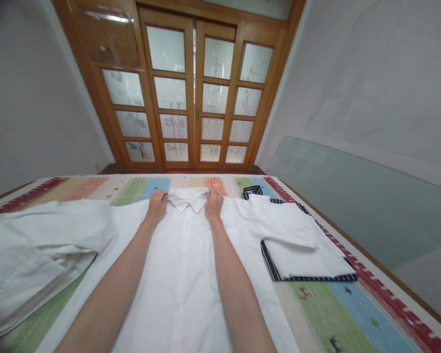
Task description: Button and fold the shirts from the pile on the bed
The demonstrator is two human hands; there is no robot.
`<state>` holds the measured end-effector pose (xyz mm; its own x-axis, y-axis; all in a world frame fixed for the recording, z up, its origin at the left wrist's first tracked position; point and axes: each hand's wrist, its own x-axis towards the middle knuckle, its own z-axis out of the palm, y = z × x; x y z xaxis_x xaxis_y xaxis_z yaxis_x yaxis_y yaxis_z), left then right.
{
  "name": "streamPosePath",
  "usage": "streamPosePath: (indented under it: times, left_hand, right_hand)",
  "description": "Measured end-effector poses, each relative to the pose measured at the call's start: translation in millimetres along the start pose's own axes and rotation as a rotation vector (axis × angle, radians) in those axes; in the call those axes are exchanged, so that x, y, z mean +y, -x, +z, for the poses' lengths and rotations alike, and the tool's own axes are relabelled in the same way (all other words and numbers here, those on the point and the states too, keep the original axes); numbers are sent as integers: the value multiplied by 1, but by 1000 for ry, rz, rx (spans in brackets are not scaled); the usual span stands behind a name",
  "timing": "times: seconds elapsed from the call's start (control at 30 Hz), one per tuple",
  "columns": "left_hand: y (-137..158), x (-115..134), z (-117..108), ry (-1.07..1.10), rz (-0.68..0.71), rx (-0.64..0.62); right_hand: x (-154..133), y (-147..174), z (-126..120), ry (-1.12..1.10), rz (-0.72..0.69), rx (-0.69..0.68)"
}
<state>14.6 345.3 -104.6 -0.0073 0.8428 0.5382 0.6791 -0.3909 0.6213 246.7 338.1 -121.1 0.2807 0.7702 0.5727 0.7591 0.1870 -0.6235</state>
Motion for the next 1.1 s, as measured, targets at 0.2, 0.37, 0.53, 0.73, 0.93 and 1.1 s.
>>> streamPosePath:
  times: [0.2,0.37,0.53,0.73,0.93,1.1]
  left_hand:
    - [0,-2,2,-21,54,38]
    - [1,2,3,49,30,52]
    - [0,7,7,99,-127,63]
    - [2,11,8,69,-179,-45]
    - [8,23,4,-344,-210,-221]
    - [17,27,5,-480,-122,-315]
  right_hand:
    - [-1,0,0,31,-21,53]
    - [3,-2,1,-15,0,61]
    - [7,-2,4,-82,58,16]
    - [4,0,4,-4,164,-22]
    - [-7,3,-5,248,221,-119]
    - [-14,6,-12,323,276,-231]
